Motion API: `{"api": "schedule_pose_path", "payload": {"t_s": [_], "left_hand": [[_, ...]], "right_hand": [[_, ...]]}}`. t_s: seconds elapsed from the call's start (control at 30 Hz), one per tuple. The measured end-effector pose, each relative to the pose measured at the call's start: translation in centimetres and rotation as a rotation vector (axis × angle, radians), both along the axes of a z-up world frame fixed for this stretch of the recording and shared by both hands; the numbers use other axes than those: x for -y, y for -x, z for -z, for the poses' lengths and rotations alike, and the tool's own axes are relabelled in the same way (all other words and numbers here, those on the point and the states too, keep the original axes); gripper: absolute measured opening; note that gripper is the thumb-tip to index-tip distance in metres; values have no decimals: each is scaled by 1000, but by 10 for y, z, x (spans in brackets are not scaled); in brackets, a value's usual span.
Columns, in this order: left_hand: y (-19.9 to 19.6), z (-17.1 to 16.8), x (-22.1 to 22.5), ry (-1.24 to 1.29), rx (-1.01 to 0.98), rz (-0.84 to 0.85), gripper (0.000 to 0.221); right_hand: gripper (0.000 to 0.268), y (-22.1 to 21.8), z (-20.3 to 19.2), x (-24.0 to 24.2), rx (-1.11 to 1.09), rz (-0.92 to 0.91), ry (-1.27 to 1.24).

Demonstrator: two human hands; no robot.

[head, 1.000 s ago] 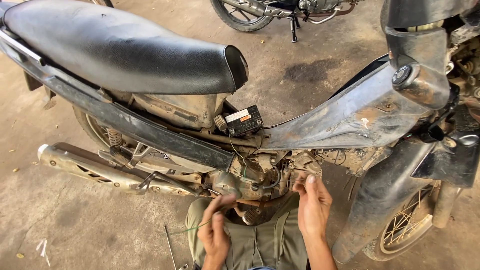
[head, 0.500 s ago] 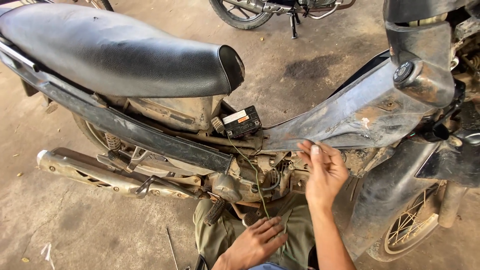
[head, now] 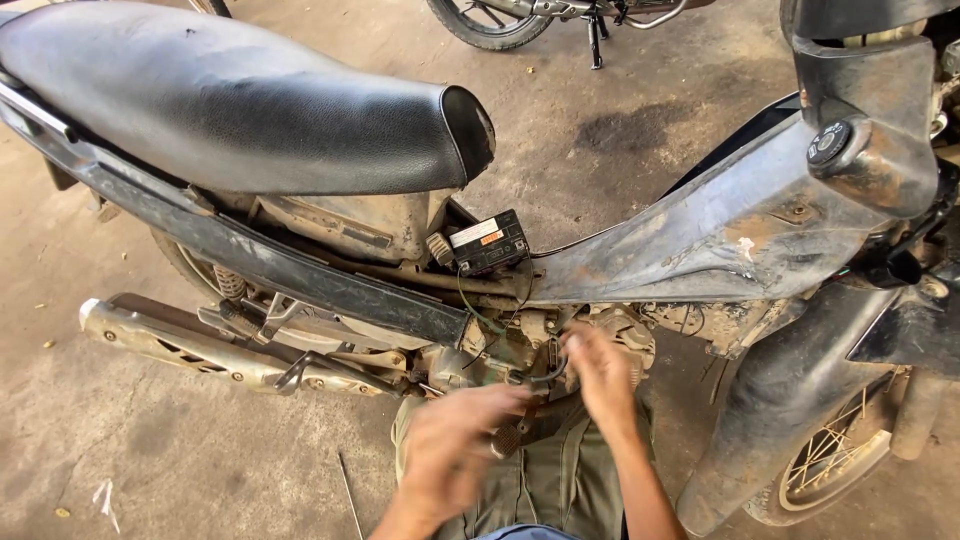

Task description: The person installs a new battery into a motorcycle by placing it into position, then connects the electrical wiring and components to the battery terminals by hand.

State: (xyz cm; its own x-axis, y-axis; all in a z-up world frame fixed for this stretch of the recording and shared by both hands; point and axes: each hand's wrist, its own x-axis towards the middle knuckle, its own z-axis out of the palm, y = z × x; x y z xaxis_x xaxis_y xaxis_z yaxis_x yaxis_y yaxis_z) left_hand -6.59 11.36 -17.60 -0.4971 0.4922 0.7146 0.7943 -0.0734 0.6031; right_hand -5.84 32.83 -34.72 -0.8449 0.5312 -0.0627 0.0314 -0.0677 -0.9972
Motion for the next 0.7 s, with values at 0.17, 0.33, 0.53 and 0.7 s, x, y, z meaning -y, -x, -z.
{"api": "schedule_pose_path", "payload": {"t_s": [0.17,0.33,0.53,0.7], "left_hand": [[33,19,42,268,-219,-322,39],[29,62,3,607,-273,-200,25],[8,63,-38,618,-187,-142,25],[-1,56,-51,648,-197,-189,33]], "right_hand": [[35,-36,2,58,-241,-243,201],[45,-61,-22,58,-488,-254,445],[17,-79,-34,23,-322,-9,332],[16,-87,-29,20,-225,28,301]]}}
